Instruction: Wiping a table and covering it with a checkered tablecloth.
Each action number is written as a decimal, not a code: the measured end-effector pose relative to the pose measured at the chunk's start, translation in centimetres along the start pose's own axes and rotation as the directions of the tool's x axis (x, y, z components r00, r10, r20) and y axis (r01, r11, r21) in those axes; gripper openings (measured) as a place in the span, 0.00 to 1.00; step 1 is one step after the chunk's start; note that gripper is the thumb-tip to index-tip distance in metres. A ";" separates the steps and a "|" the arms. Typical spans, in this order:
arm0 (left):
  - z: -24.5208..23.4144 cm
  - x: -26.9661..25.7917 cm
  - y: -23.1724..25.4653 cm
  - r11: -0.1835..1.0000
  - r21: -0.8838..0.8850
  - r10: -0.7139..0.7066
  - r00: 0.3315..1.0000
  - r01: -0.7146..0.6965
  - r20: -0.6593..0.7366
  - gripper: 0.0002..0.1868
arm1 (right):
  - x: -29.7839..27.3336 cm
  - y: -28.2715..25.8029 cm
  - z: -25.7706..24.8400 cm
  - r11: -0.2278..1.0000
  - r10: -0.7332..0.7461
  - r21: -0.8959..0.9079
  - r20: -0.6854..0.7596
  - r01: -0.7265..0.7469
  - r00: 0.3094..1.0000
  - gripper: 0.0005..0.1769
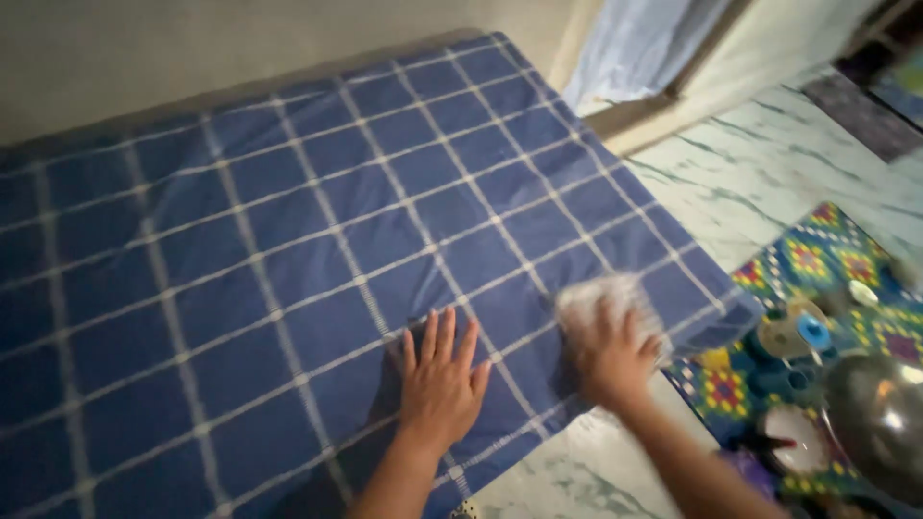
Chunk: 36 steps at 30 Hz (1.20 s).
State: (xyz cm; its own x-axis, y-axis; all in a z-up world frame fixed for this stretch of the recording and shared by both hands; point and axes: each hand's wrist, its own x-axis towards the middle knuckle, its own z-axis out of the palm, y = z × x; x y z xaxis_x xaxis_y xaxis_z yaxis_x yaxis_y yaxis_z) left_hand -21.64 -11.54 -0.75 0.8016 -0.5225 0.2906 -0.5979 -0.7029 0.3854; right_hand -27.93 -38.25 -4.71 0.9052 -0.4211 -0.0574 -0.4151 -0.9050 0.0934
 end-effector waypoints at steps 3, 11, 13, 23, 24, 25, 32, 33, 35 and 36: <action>-2.1 -2.1 -1.9 0.996 0.041 -0.076 0.997 0.077 -0.022 0.33 | -8.9 -7.6 1.5 0.902 -0.431 -0.016 -0.124 0.432 0.894 0.37; -7.9 -9.2 -7.9 0.924 0.142 -0.350 0.935 0.356 -0.065 0.33 | -4.2 -17.2 -6.5 0.761 -0.647 0.039 0.122 0.648 0.753 0.37; -8.8 -10.8 -8.5 0.911 0.134 -0.375 0.919 0.390 -0.124 0.34 | -0.9 -20.2 -7.1 0.841 -0.540 0.079 0.072 0.535 0.838 0.33; -15.3 -21.3 -15.9 0.749 0.248 -0.565 0.788 0.615 -0.246 0.34 | -20.1 -34.5 -8.2 0.141 -0.990 0.166 0.033 0.976 0.137 0.38; -15.9 -22.7 -16.7 0.750 0.233 -0.565 0.782 0.620 -0.262 0.34 | -21.2 -35.5 -9.8 0.170 -0.978 0.222 0.161 0.960 0.136 0.36; -16.8 -24.4 -17.7 0.750 0.223 -0.565 0.778 0.623 -0.274 0.34 | -22.5 -36.7 -11.4 0.204 -0.951 0.278 0.284 0.939 0.123 0.34; -23.8 -33.8 -24.1 0.696 0.209 -0.639 0.726 0.686 -0.256 0.34 | -16.2 -47.8 -10.7 0.624 -0.774 0.054 0.180 0.780 0.607 0.32; -24.3 -35.5 -25.2 0.705 0.218 -0.602 0.732 0.675 -0.317 0.34 | -16.8 -49.9 -10.6 0.648 -0.758 0.065 0.157 0.759 0.633 0.32; -25.4 -38.3 -27.0 0.707 0.229 -0.569 0.730 0.669 -0.379 0.34 | -20.4 -53.8 -11.2 0.664 -0.746 0.079 0.137 0.743 0.652 0.32; -26.1 -39.5 -27.8 0.689 0.240 -0.571 0.716 0.684 -0.402 0.33 | -23.3 -55.6 -11.9 0.576 -0.812 0.073 0.167 0.814 0.559 0.34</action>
State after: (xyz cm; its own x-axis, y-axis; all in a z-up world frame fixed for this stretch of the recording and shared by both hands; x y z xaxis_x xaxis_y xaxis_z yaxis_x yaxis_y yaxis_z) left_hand -36.78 41.20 -0.09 0.9142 0.2207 0.3399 0.1367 -0.9575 0.2541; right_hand -24.86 22.60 3.29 0.8281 0.4888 -0.2743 0.4910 -0.8687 -0.0656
